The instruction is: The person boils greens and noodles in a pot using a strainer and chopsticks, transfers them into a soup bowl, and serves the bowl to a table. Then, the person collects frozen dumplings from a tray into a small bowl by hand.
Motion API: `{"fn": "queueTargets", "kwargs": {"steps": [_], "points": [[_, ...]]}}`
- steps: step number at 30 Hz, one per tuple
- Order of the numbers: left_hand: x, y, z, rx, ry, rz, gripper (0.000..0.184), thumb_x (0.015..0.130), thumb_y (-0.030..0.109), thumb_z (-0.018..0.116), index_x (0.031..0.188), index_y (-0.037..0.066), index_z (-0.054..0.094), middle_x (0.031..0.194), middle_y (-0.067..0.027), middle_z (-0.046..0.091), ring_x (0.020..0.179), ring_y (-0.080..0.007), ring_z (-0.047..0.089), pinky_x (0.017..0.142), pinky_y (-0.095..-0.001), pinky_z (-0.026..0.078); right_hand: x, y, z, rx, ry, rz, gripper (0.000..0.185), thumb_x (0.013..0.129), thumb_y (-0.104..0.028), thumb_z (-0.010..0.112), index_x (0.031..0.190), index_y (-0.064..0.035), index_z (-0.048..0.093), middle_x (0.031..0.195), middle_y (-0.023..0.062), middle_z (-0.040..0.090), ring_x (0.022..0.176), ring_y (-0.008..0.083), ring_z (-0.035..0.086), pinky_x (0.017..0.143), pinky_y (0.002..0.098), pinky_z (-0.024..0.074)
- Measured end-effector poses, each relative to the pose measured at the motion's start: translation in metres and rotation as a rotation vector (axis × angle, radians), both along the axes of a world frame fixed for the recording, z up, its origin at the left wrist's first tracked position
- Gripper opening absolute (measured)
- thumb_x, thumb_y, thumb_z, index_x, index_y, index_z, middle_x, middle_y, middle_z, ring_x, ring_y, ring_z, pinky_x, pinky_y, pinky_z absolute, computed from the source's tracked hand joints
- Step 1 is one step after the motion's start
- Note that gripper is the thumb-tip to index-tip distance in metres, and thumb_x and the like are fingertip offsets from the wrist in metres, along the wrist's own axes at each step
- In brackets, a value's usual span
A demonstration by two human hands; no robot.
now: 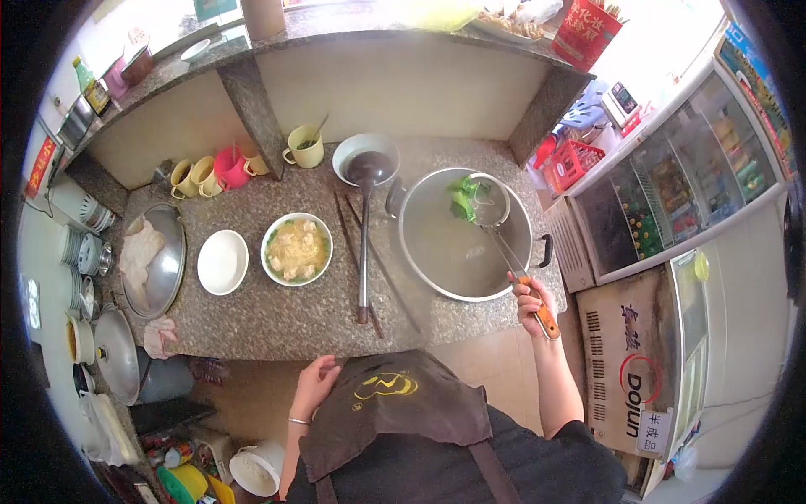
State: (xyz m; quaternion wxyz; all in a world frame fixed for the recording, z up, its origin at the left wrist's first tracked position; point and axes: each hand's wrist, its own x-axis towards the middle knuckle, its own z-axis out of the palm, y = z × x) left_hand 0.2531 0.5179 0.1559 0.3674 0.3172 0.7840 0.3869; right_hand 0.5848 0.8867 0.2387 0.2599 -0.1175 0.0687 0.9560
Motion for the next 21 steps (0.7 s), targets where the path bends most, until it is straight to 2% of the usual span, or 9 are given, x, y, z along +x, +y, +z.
{"fn": "queueTargets", "kwargs": {"steps": [3,5,9,10,21], "points": [[-0.004,0.001,0.003,0.044,-0.007,-0.034,0.034,0.082,0.018,0.065,0.111,0.002,0.058,0.096,-0.0143,0.066,0.082,-0.0205,0.065,0.075,-0.0309,0.051,-0.005,-0.013,-0.008,0.003,0.043,-0.054,0.048,0.094,-0.017,0.043,0.132,0.0074,0.028,0.084,0.0066,0.044,0.054,0.0068,0.044,0.045,0.019,0.0424],[-0.007,0.001,0.006,0.045,-0.004,-0.059,0.034,0.083,0.018,0.065,0.111,0.002,0.058,0.097,-0.0148,0.066,0.084,-0.0218,0.065,0.076,-0.0314,0.051,-0.008,-0.023,-0.015,-0.049,0.073,-0.104,0.051,0.094,-0.016,0.041,0.135,0.0085,0.023,0.085,0.0068,0.043,0.052,0.0079,0.044,0.047,0.0219,0.0435],[-0.014,0.001,0.012,0.046,-0.004,-0.087,0.034,0.083,0.019,0.065,0.111,0.002,0.058,0.097,-0.0147,0.066,0.084,-0.0225,0.065,0.076,-0.0316,0.051,-0.013,-0.041,-0.026,-0.094,0.102,-0.115,0.05,0.094,-0.015,0.041,0.134,0.0093,0.023,0.085,0.0066,0.042,0.054,0.0082,0.045,0.048,0.0211,0.0438],[-0.016,0.0,0.012,0.055,0.01,-0.098,0.034,0.083,0.019,0.065,0.111,0.002,0.058,0.097,-0.0145,0.066,0.083,-0.0223,0.065,0.075,-0.0314,0.051,-0.015,-0.047,-0.024,-0.088,0.062,-0.117,0.047,0.093,-0.016,0.044,0.13,0.0088,0.029,0.086,0.0063,0.044,0.054,0.0071,0.043,0.047,0.0189,0.0429],[-0.03,-0.02,0.006,0.08,0.013,-0.132,0.035,0.082,0.021,0.065,0.11,0.002,0.058,0.097,-0.0146,0.066,0.08,-0.0213,0.066,0.073,-0.0314,0.051,-0.031,-0.087,-0.027,-0.086,0.073,-0.114,0.045,0.094,-0.017,0.044,0.129,0.0079,0.032,0.085,0.0057,0.044,0.055,0.007,0.044,0.048,0.019,0.0433]]}}
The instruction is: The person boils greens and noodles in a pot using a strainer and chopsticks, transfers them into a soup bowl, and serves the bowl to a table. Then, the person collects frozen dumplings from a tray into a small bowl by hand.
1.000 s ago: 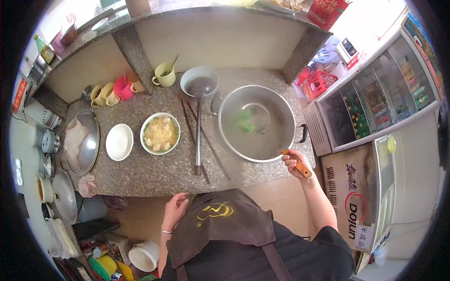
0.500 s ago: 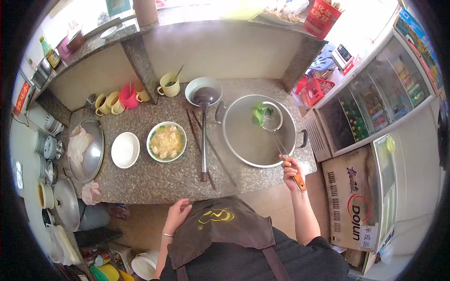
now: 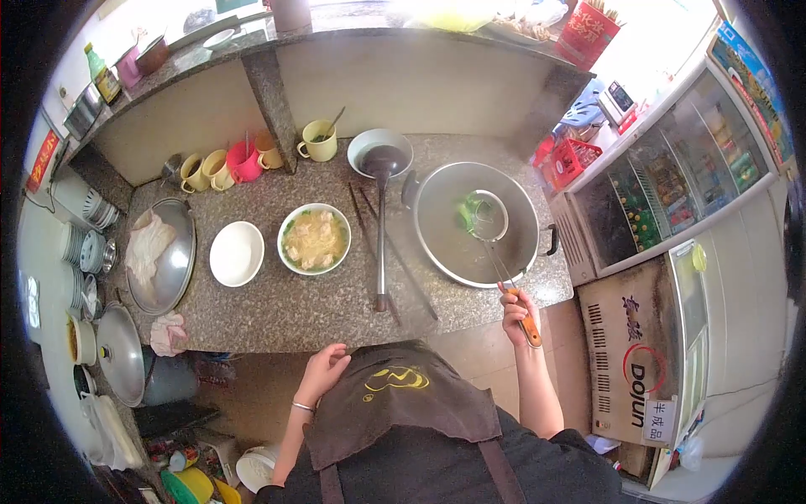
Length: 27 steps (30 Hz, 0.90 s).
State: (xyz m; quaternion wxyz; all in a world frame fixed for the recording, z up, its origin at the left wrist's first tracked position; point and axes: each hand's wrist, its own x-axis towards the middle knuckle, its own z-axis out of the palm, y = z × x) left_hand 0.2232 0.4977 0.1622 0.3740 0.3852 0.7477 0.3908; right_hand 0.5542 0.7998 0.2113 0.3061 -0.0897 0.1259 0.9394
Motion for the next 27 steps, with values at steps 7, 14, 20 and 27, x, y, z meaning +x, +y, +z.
{"fn": "queueTargets", "kwargs": {"steps": [7,14,20,27], "points": [[-0.005,-0.018,-0.011,0.021,0.003,-0.017,0.035,0.082,0.022,0.065,0.11,0.002,0.058,0.098,-0.0156,0.066,0.082,-0.0235,0.066,0.074,-0.0329,0.052,-0.007,-0.01,0.0,0.053,-0.104,-0.026,0.044,0.094,-0.016,0.044,0.129,0.0069,0.033,0.085,0.0062,0.045,0.055,0.007,0.044,0.046,0.0176,0.0429],[-0.008,-0.034,-0.014,0.001,0.01,0.002,0.036,0.082,0.022,0.064,0.111,0.002,0.057,0.098,-0.0156,0.066,0.082,-0.0229,0.066,0.075,-0.0327,0.052,-0.016,-0.014,0.002,0.093,-0.145,-0.02,0.043,0.093,-0.016,0.046,0.128,0.0064,0.035,0.085,0.0067,0.045,0.056,0.0069,0.044,0.046,0.0179,0.0431],[-0.009,-0.045,-0.009,0.013,0.023,0.019,0.035,0.082,0.022,0.064,0.11,0.001,0.058,0.098,-0.0153,0.066,0.081,-0.0227,0.066,0.074,-0.0325,0.052,-0.022,-0.015,0.003,0.141,-0.199,-0.005,0.042,0.093,-0.016,0.046,0.127,0.0069,0.036,0.086,0.0067,0.046,0.056,0.0063,0.044,0.047,0.0173,0.0427],[-0.011,-0.049,-0.005,0.02,0.007,0.038,0.035,0.082,0.022,0.064,0.109,0.001,0.058,0.096,-0.0155,0.066,0.079,-0.0236,0.065,0.073,-0.0324,0.052,-0.026,-0.016,0.005,0.192,-0.246,0.003,0.043,0.095,-0.017,0.04,0.13,0.0078,0.032,0.087,0.007,0.045,0.057,0.007,0.045,0.048,0.0192,0.045]]}}
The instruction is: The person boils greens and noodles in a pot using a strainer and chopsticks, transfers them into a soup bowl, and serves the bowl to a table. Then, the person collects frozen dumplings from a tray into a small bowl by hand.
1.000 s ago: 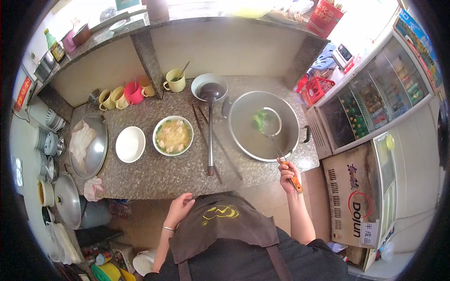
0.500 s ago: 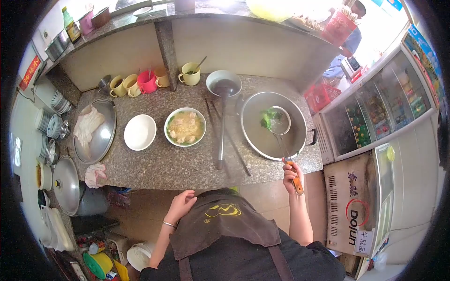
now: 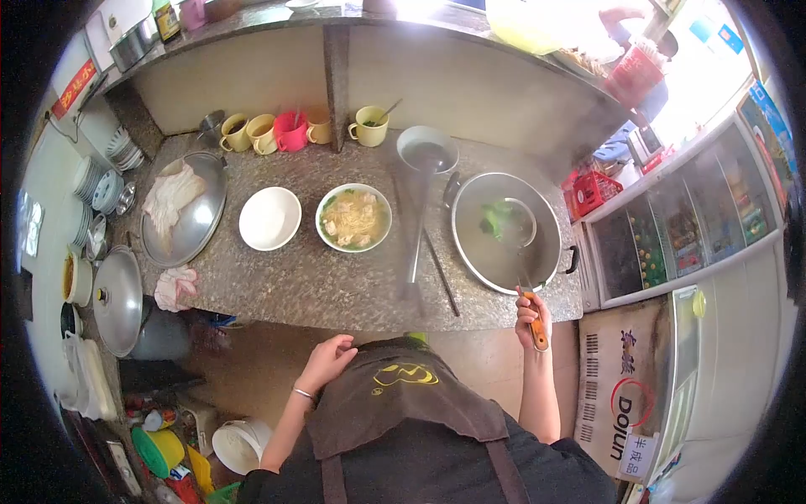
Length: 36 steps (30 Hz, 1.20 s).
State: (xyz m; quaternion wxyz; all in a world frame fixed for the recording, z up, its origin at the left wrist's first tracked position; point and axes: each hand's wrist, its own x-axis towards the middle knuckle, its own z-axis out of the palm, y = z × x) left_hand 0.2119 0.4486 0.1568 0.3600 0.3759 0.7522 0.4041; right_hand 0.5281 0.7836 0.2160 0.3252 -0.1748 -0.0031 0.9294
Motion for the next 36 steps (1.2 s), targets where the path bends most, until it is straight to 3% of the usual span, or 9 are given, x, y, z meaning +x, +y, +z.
{"fn": "queueTargets", "kwargs": {"steps": [11,15,17,21,23,26,29,30,36], "points": [[-0.005,0.002,0.003,-0.02,-0.01,-0.035,0.038,0.083,0.028,0.062,0.111,0.002,0.057,0.1,-0.0149,0.065,0.08,-0.0239,0.064,0.075,-0.0342,0.051,-0.039,-0.044,0.071,0.313,-0.332,0.384,0.05,0.095,-0.023,0.041,0.138,-0.0021,0.026,0.079,0.0042,0.04,0.045,0.0062,0.037,0.037,0.0181,0.0354],[-0.006,0.0,0.0,-0.013,-0.005,-0.028,0.039,0.083,0.029,0.062,0.111,0.002,0.057,0.099,-0.0149,0.065,0.08,-0.0248,0.064,0.075,-0.0348,0.051,-0.087,-0.059,0.098,0.56,-0.653,0.564,0.026,0.091,-0.022,0.047,0.109,-0.0026,0.046,0.078,0.0041,0.047,0.045,0.0066,0.036,0.037,0.0191,0.0308],[-0.005,-0.004,-0.004,0.021,-0.01,-0.024,0.039,0.082,0.029,0.062,0.111,0.002,0.057,0.099,-0.0152,0.065,0.08,-0.0255,0.064,0.075,-0.0349,0.051,-0.119,-0.069,0.108,0.599,-0.742,0.581,0.015,0.09,-0.02,0.049,0.094,-0.0056,0.046,0.075,0.0041,0.049,0.045,0.0077,0.038,0.038,0.0213,0.0317],[-0.004,-0.016,-0.006,0.01,-0.019,0.035,0.038,0.082,0.028,0.062,0.11,0.002,0.058,0.098,-0.0153,0.065,0.08,-0.0258,0.064,0.075,-0.0349,0.051,-0.152,-0.07,0.075,1.027,-0.941,0.785,0.041,0.088,-0.015,0.051,0.126,0.0013,0.043,0.066,0.0005,0.047,0.046,0.0086,0.043,0.042,0.024,0.0367],[-0.003,-0.024,-0.004,0.007,-0.021,0.082,0.038,0.082,0.028,0.062,0.109,0.002,0.058,0.098,-0.0148,0.065,0.08,-0.0257,0.064,0.075,-0.035,0.051,-0.164,-0.077,0.081,1.119,-0.964,0.785,0.034,0.088,-0.012,0.049,0.12,-0.0011,0.046,0.06,-0.002,0.044,0.045,0.0069,0.042,0.04,0.022,0.0339],[0.001,-0.037,-0.015,0.012,-0.03,0.153,0.038,0.081,0.028,0.063,0.109,0.002,0.058,0.098,-0.0141,0.065,0.079,-0.0257,0.064,0.074,-0.0349,0.051,-0.168,-0.078,0.079,1.33,-1.105,0.773,0.054,0.088,-0.013,0.051,0.138,-0.0013,0.032,0.062,-0.001,0.044,0.046,0.0067,0.042,0.042,0.0231,0.036],[0.004,-0.047,-0.031,0.009,-0.024,0.165,0.038,0.081,0.028,0.063,0.109,0.003,0.059,0.098,-0.0137,0.065,0.08,-0.0256,0.064,0.074,-0.0348,0.051,-0.172,-0.076,0.086,1.594,-1.207,0.746,0.053,0.087,-0.015,0.053,0.135,-0.0004,0.038,0.067,0.0028,0.05,0.052,0.0109,0.046,0.05,0.0261,0.041],[0.006,-0.049,-0.035,0.014,-0.027,0.172,0.038,0.081,0.028,0.063,0.109,0.003,0.059,0.098,-0.0137,0.065,0.08,-0.0256,0.064,0.074,-0.0348,0.051,-0.172,-0.076,0.07,1.801,-1.196,0.563,0.053,0.084,-0.016,0.056,0.132,0.0006,0.041,0.072,0.0082,0.056,0.062,0.0162,0.052,0.062,0.0296,0.0444],[0.001,-0.049,-0.039,0.021,-0.032,0.156,0.039,0.081,0.03,0.062,0.11,0.004,0.059,0.1,-0.0131,0.065,0.083,-0.0255,0.064,0.076,-0.0352,0.051,-0.185,-0.083,0.061,1.877,-1.263,0.534,0.053,0.084,-0.014,0.054,0.132,0.003,0.04,0.079,0.0143,0.059,0.069,0.0185,0.055,0.069,0.0309,0.0454]]}}
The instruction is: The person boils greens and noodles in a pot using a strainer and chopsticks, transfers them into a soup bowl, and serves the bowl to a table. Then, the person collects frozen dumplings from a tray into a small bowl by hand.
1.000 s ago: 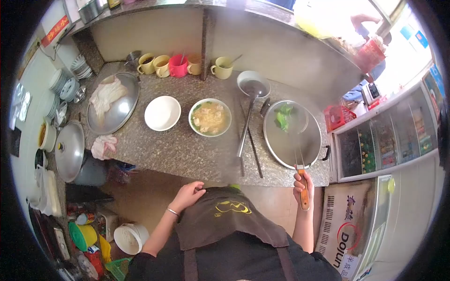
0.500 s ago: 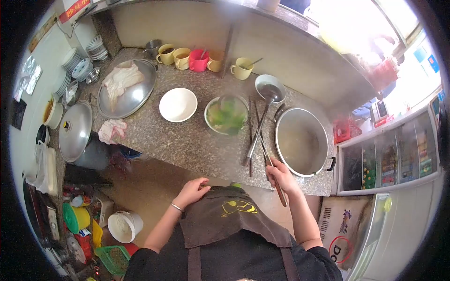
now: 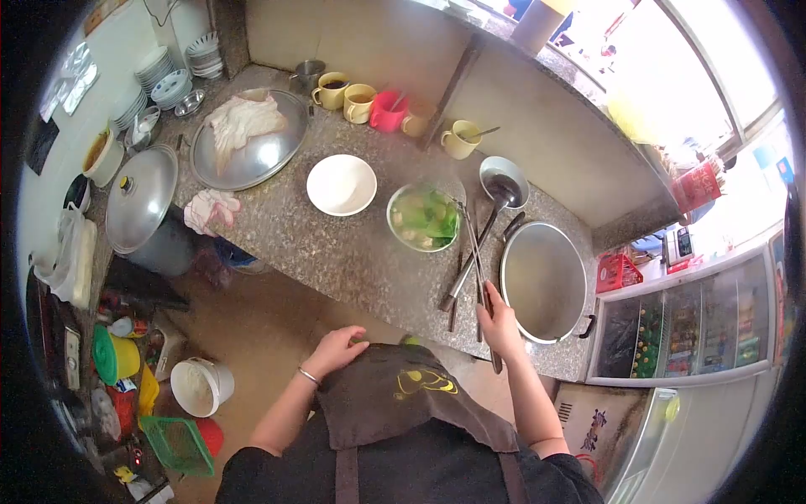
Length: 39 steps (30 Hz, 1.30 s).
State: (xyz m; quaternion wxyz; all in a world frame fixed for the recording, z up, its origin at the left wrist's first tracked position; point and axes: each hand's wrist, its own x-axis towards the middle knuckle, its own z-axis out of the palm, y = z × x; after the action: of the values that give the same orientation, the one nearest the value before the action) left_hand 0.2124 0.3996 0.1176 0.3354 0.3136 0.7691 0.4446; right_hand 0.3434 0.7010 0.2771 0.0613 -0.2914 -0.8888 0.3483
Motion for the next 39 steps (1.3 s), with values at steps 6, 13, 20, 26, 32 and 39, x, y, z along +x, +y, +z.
{"fn": "queueTargets", "kwargs": {"steps": [6,13,20,26,32,39], "points": [[-0.006,0.006,0.007,-0.012,-0.017,-0.014,0.039,0.082,0.03,0.062,0.11,0.003,0.058,0.1,-0.013,0.066,0.083,-0.0257,0.064,0.076,-0.0354,0.051,0.005,-0.006,-0.001,0.105,0.045,0.021,0.055,0.083,-0.011,0.056,0.132,0.0059,0.038,0.088,0.0174,0.061,0.075,0.0215,0.058,0.071,0.0302,0.0463],[-0.007,0.021,0.019,-0.066,0.034,-0.09,0.039,0.082,0.029,0.063,0.111,0.003,0.058,0.101,-0.0141,0.065,0.081,-0.0261,0.065,0.075,-0.0354,0.051,0.029,-0.002,-0.013,0.074,0.248,-0.011,0.058,0.084,-0.011,0.056,0.137,-0.0004,0.034,0.077,0.0136,0.056,0.063,0.0245,0.053,0.062,0.0343,0.0451],[0.0,0.054,0.02,-0.108,0.037,-0.137,0.037,0.081,0.026,0.065,0.11,0.004,0.058,0.1,-0.0136,0.066,0.079,-0.023,0.065,0.073,-0.033,0.051,0.086,0.032,-0.03,-0.619,0.475,-0.434,0.054,0.09,-0.007,0.048,0.141,-0.0086,0.03,0.072,-0.0031,0.047,0.047,0.0039,0.039,0.042,0.0192,0.0333],[0.011,0.084,0.007,-0.065,-0.022,-0.14,0.035,0.08,0.024,0.065,0.108,0.004,0.059,0.096,-0.0126,0.067,0.076,-0.0211,0.065,0.071,-0.032,0.051,0.172,0.138,-0.134,-0.113,0.32,-0.776,0.054,0.085,-0.01,0.052,0.135,-0.0004,0.035,0.083,0.0055,0.057,0.054,0.0125,0.053,0.049,0.0272,0.0446],[0.029,0.12,0.038,-0.155,0.001,-0.117,0.035,0.08,0.022,0.065,0.108,0.002,0.059,0.094,-0.0133,0.067,0.076,-0.0204,0.065,0.071,-0.0308,0.051,0.195,0.201,-0.145,0.003,-0.108,-0.904,0.05,0.079,-0.02,0.056,0.123,0.0017,0.048,0.099,0.0236,0.063,0.098,0.0367,0.06,0.084,0.0404,0.0453],[0.058,0.143,0.051,-0.149,-0.037,0.007,0.032,0.082,0.016,0.066,0.11,0.003,0.059,0.096,-0.0137,0.067,0.081,-0.0186,0.065,0.072,-0.0304,0.052,0.163,0.279,-0.205,-0.219,-0.164,-0.911,0.032,0.08,-0.024,0.053,0.097,0.0031,0.057,0.089,0.0228,0.062,0.082,0.0329,0.063,0.073,0.0404,0.0481]]}}
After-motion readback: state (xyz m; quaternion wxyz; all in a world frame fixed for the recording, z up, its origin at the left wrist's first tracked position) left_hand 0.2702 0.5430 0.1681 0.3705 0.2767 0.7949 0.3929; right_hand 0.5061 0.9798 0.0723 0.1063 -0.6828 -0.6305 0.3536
